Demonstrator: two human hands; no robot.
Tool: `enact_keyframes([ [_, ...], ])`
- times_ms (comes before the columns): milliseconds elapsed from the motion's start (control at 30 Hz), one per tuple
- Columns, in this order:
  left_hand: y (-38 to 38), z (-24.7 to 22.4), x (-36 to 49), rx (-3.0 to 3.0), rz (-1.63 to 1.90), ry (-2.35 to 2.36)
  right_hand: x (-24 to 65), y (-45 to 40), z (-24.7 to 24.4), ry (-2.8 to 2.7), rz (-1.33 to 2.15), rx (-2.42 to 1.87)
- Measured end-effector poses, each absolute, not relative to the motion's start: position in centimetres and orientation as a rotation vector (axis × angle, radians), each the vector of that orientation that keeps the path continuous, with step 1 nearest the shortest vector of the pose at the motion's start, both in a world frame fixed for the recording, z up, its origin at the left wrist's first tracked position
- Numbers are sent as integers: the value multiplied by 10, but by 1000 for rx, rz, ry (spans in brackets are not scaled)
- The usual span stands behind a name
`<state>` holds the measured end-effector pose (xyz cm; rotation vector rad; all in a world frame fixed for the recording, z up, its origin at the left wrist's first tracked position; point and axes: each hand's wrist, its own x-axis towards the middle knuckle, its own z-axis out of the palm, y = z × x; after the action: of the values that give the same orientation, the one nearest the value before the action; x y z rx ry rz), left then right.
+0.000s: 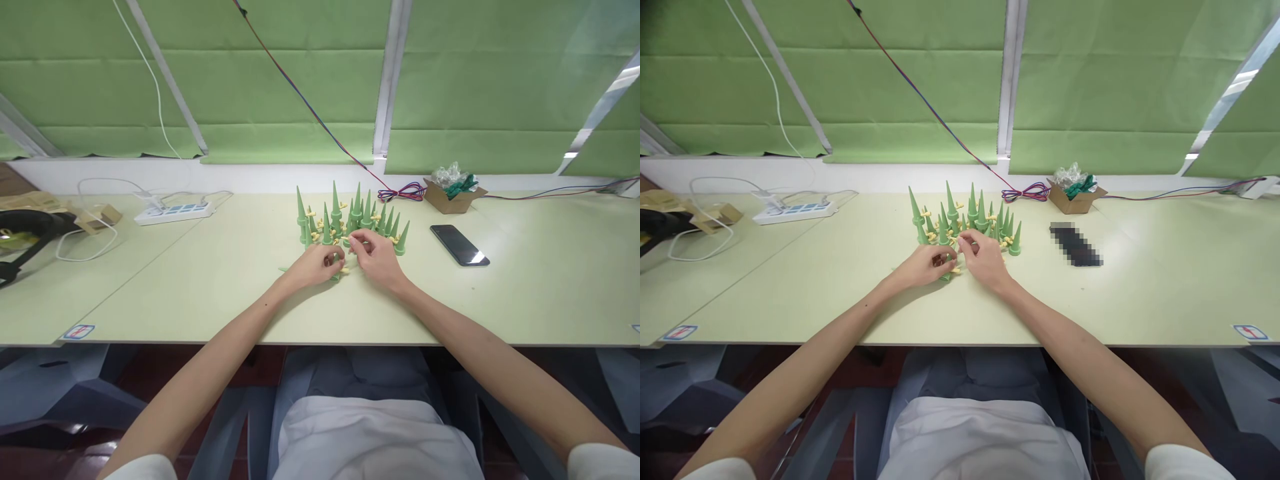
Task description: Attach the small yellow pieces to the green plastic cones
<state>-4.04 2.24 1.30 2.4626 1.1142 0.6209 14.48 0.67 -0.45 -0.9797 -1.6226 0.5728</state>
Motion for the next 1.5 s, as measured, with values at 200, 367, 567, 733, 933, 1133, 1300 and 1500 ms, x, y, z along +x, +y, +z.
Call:
enact_keyframes([
  [200, 26, 11, -41, 2468, 791, 1083, 144, 5, -2, -1600, 579, -988],
  [367, 26, 10, -41, 2339, 941, 1083, 144, 4, -1, -1605, 568, -992],
  [567, 29, 9, -41, 2150, 1098, 1091, 144, 4, -1, -1607, 567, -992],
  [733, 31, 13, -40, 2147, 1128, 1134, 144, 4, -1, -1611, 563, -993],
  [933, 33, 14, -40, 2043, 1206, 1131, 144, 4, 0, -1608, 565, -996],
  [1133, 34, 14, -42, 1994, 1194, 1134, 144, 3, 0, -1607, 561, -1002],
  [1300, 32, 14, -38, 1788, 1212, 960, 144, 3, 0, -1609, 555, -1008],
  [1500, 29, 19, -38, 1515, 1156, 919, 144, 3, -1, -1612, 564, -986],
])
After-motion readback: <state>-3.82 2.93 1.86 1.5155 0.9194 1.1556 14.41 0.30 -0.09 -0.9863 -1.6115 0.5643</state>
